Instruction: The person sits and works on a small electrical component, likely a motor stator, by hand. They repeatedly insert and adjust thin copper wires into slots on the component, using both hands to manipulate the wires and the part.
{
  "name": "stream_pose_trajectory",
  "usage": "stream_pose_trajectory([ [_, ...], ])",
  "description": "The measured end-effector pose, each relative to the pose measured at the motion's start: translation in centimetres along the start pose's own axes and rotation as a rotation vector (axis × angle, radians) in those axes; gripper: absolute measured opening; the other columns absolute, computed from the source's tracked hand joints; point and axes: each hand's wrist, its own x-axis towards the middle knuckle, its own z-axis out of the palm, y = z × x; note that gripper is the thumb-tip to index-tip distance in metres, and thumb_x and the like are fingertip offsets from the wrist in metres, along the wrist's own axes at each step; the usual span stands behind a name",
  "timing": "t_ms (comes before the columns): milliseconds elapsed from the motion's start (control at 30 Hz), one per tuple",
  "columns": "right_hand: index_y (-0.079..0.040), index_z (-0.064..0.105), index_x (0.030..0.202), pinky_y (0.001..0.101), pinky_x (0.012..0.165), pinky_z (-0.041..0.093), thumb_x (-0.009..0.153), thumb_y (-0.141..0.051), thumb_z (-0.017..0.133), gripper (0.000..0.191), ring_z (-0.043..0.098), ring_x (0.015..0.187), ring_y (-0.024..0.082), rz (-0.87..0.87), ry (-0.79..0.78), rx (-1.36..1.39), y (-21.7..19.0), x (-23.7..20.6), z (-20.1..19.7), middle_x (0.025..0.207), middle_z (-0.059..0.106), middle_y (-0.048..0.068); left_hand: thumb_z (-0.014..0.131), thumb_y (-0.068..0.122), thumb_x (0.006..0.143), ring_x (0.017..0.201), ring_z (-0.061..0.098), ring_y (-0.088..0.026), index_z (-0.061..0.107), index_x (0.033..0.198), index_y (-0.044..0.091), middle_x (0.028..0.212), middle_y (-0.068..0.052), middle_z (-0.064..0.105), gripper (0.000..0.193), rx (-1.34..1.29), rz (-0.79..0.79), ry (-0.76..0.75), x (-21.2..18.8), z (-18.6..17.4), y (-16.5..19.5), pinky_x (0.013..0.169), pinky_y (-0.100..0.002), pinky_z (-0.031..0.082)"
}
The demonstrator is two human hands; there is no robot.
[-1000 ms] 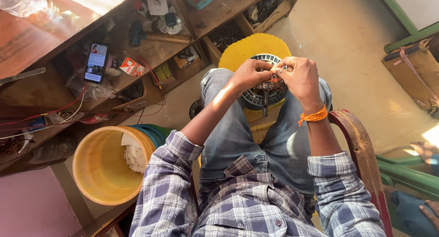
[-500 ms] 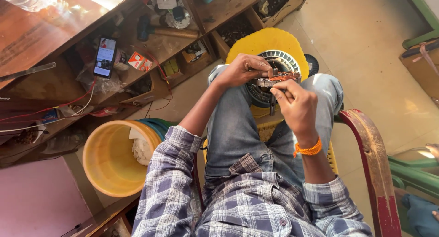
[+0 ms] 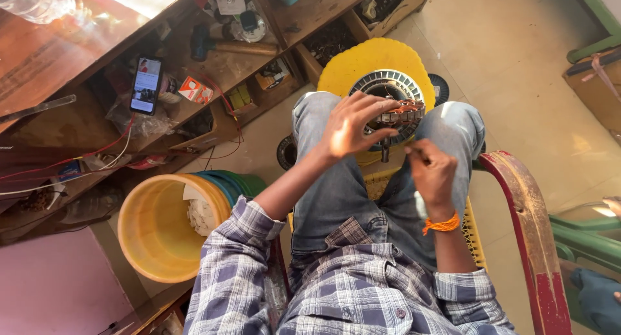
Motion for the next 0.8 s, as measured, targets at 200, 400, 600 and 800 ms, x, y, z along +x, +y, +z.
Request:
stream_pose_trajectory([
  [200, 0.0, 0.078, 0.102, 0.0311, 0.053, 0.031, 0.097, 0.0, 0.079, 0.004, 0.043, 0.058, 0.009, -0.013, 0.088, 0.044, 0.3, 2.7, -2.3, 0.065, 0.059, 0.008, 0.086, 0.033, 0.083, 0.096, 0.069, -0.017, 0.07, 0.124, 0.016, 0.113, 0.003, 0.076, 0.047, 0.091, -0.012, 0.081, -0.7, 1.6, -0.6, 0.082, -0.032, 0.054],
  [400, 0.001, 0.075, 0.103, 0.0292, 0.078, 0.055, 0.102, 0.0, 0.08, 0.005, 0.07, 0.081, 0.013, -0.444, 0.082, 0.04, -2.9, 5.5, -4.1, 0.092, 0.075, 0.01, 0.083, 0.033, 0.086, 0.096, 0.068, -0.019, 0.068, 0.127, 0.013, 0.112, 0.001, 0.075, 0.048, 0.111, 0.008, 0.048, -1.0, 1.4, -1.0, 0.083, -0.034, 0.054],
  [600, 0.001, 0.076, 0.103, 0.029, 0.074, 0.053, 0.1, 0.002, 0.078, 0.004, 0.071, 0.081, 0.017, -0.505, -0.029, -0.079, -5.9, 7.5, -3.8, 0.092, 0.075, 0.014, 0.083, 0.034, 0.087, 0.097, 0.069, -0.019, 0.067, 0.126, 0.012, 0.113, 0.0, 0.075, 0.048, 0.11, 0.007, 0.079, -1.0, 1.4, -0.7, 0.083, -0.034, 0.053],
  [800, 0.002, 0.075, 0.104, 0.0246, 0.068, 0.053, 0.099, 0.004, 0.074, 0.005, 0.07, 0.077, 0.009, -0.379, -0.098, 0.006, -7.1, 8.8, -2.5, 0.087, 0.075, 0.011, 0.082, 0.034, 0.087, 0.097, 0.069, -0.018, 0.067, 0.126, 0.013, 0.111, 0.0, 0.075, 0.047, 0.119, 0.01, 0.07, -1.1, 1.5, -0.8, 0.082, -0.034, 0.052],
])
